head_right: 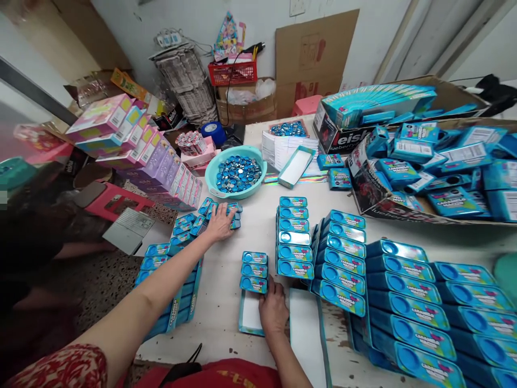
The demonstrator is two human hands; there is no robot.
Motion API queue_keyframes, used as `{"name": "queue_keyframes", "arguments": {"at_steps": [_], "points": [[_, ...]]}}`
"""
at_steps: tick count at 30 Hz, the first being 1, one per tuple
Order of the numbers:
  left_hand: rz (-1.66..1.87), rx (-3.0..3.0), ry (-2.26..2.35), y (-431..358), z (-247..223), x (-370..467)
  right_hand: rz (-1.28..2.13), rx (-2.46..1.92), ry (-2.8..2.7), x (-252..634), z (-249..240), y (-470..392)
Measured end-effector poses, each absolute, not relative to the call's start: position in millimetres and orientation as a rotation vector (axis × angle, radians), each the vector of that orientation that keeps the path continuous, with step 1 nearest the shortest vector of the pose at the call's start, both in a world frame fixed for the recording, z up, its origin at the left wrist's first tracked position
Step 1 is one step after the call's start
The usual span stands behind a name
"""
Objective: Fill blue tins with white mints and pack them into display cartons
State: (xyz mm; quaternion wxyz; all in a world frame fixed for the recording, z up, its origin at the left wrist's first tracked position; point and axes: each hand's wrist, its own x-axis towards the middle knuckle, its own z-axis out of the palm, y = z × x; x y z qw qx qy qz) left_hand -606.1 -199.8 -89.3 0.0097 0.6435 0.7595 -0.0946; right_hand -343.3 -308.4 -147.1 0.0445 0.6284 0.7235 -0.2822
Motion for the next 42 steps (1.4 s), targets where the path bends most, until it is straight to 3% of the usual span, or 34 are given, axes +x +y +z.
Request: {"name": "queue_keyframes", "arguments": {"at_steps": [9, 18, 22, 27, 31, 35, 39, 42], "points": [[-0.332, 1.890, 2.321, -183, -62, -600, -0.820, 1.904, 2.257, -342, -145, -309], [-0.219, 1.740, 2.335, -247, -84, -555, -0.838, 1.909, 2.230, -343, -143, -309], [-0.232, 1.831, 2.150, -250, -80, -562, -0.851, 1.903, 2.228, -342, -144, -310], [-0.225, 1.748, 2.272, -235, -74, -556, -0.862, 1.898, 2.246, -343, -141, -307], [-0.259, 1.674, 2.394, -237, -51, -544, -0.979, 1.952, 2.273, -337, -135, -320], [-0.061, 1.753, 2.558, -284, 4, -544, -1.154, 2.037, 2.345, -317, -141, -353], [0.088, 1.956, 2.151, -347, 41, -528, -1.445, 2.105, 2.326, -298, -158, -376], [0.032, 1.954, 1.855, -373, 19, -491, -1.569, 2.146, 2.345, -291, -169, -381]]}}
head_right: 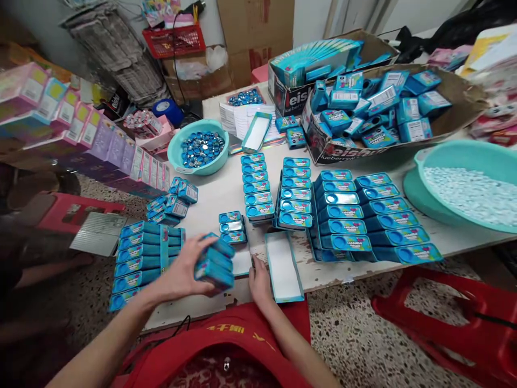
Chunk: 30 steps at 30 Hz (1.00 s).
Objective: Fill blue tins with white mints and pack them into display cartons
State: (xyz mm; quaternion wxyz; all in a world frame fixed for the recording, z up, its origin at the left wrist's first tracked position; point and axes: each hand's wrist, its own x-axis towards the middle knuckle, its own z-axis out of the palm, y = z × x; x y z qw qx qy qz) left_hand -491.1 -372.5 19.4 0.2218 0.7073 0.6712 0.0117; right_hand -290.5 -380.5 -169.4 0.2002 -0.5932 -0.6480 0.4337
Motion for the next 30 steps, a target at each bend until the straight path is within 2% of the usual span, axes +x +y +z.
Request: {"name": "queue_keyframes", "arguments": {"at_steps": [5, 8, 18, 26, 30], "points": [[-0.027, 2.074, 1.813, -371, -51, -445, 1.215, -1.507, -1.819, -286, -176, -386], [-0.079, 2.136, 1.882, -366, -69, -438, 1.203, -1.496, -1.823, -288, -178, -390], [-0.225, 2.310, 1.728, -369, -80, -432, 1.208, -1.557, -1.864, -290, -180, -392], [-0.082, 2.130, 1.759, -363, -77, -427, 1.279, -1.382, -1.942, -289, -162, -391], [0.049, 2.020, 1.807, -350, -55, -451, 1.105, -1.262, -1.998, -290, -158, -385]]}}
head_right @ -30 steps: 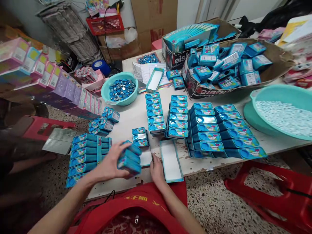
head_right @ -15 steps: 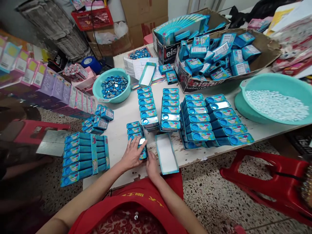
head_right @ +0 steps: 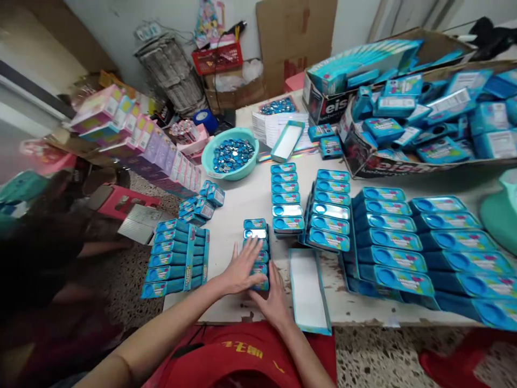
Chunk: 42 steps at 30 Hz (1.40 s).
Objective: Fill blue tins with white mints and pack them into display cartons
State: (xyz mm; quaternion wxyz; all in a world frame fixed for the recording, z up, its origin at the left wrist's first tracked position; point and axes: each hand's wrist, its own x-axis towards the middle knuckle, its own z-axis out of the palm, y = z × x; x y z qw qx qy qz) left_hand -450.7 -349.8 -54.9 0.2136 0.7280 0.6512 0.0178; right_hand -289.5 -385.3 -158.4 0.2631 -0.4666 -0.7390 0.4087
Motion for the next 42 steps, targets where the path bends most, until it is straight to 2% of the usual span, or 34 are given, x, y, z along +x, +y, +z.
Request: {"name": "queue_keyframes", "arguments": {"at_steps": [4, 7, 10, 13, 18, 23, 32, 38, 42], "points": [[0.313, 2.025, 2.215, -305, 7, -551, 0.781, -1.136, -2.037, -280, -133, -377], [0.156, 1.910, 2.291, -273, 34, -653, 0.625, -0.996, -2.035, -282, -103, -362], [-0.189, 1.757, 2.201, -267, 22, -730, 0.591, -0.854, -2.047, -301, -77, -338], [-0.357, 1.750, 2.048, -280, -10, -769, 0.596, -0.761, -2.051, -328, -62, -313], [-0.298, 1.916, 1.782, -295, -51, -789, 0.619, -0.743, -2.096, -361, -65, -294], [-0.141, 1.964, 1.690, -295, -64, -802, 0.657, -0.831, -2.160, -366, -82, -301], [-0.241, 1.917, 1.973, -307, -83, -776, 0.573, -0.847, -2.199, -381, -90, -310], [-0.259, 1.859, 2.024, -301, -74, -764, 0.563, -0.754, -2.198, -393, -93, -313], [-0.260, 1.790, 2.152, -307, -43, -766, 0.558, -0.730, -2.187, -383, -90, -316]]}}
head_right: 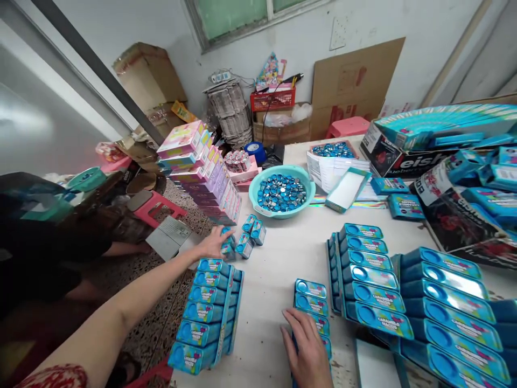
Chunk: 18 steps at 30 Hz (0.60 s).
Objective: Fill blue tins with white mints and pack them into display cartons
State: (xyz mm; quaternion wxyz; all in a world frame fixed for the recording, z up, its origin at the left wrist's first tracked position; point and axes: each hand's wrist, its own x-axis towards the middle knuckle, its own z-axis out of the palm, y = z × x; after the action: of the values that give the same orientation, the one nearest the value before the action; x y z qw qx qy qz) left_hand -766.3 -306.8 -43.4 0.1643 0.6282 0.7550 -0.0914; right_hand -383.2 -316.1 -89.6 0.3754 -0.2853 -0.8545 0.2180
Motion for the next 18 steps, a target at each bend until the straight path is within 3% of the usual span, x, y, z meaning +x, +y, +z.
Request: {"name": "queue_keyframes", "arguments": {"at_steps": [6, 10, 13, 18], "points": [[0.284, 1.743, 2.764, -355, 80, -739, 0.655, -0.705, -2.078, -372, -62, -333], [0.684, 1.771, 2.693, -421, 140, -646, 0.835, -0.589, -2.093, -371, -49, -355], [0.728, 1.600, 2.483, -464, 118, -558, 1.050, -0.577, -2.109, -357, -58, -373], [0.486, 1.049, 2.487, -478, -3, -468, 1.296, -0.665, -2.285, -320, -106, -410]]}}
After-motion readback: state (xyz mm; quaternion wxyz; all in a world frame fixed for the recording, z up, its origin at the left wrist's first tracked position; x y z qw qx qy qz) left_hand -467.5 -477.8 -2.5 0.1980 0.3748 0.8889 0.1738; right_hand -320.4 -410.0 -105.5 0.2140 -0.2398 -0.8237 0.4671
